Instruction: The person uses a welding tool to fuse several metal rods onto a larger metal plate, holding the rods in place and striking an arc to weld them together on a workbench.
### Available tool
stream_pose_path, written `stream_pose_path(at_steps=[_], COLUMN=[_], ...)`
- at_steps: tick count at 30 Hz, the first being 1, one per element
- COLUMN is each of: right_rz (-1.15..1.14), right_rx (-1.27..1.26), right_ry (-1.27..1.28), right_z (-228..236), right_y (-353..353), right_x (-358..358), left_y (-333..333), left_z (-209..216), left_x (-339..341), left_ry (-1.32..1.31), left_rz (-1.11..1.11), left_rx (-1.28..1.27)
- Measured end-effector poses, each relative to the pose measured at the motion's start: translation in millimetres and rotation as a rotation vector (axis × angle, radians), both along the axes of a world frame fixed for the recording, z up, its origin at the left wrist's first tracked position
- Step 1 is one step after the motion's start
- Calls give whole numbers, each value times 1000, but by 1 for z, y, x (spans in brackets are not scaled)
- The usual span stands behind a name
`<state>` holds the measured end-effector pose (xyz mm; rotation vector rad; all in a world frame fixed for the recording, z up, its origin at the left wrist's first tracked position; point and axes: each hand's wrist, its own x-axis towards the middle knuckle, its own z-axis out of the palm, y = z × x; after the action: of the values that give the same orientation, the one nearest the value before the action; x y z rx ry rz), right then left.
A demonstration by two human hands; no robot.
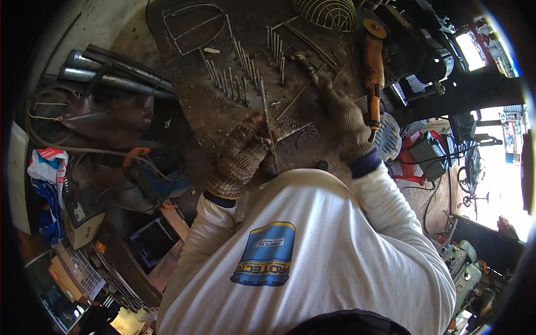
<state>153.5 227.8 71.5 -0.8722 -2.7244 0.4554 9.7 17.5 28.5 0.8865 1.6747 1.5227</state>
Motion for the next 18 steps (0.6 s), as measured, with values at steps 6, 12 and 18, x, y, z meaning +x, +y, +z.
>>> stream_pose_path(at_steps=[6,12,18], right_rz=[376,676,134], right_rx=[-797,-642,-1340], right_ry=[45,154,19], right_z=[3,-21,5], right_y=[-42,-30,-36], right_x=[17,26,30], left_y=[20,37,48], left_z=[-6,0,-11], left_x=[5,14,21], left_ry=[622,-150,-171], left_rz=[91,-7,-38], left_rx=[158,140,146])
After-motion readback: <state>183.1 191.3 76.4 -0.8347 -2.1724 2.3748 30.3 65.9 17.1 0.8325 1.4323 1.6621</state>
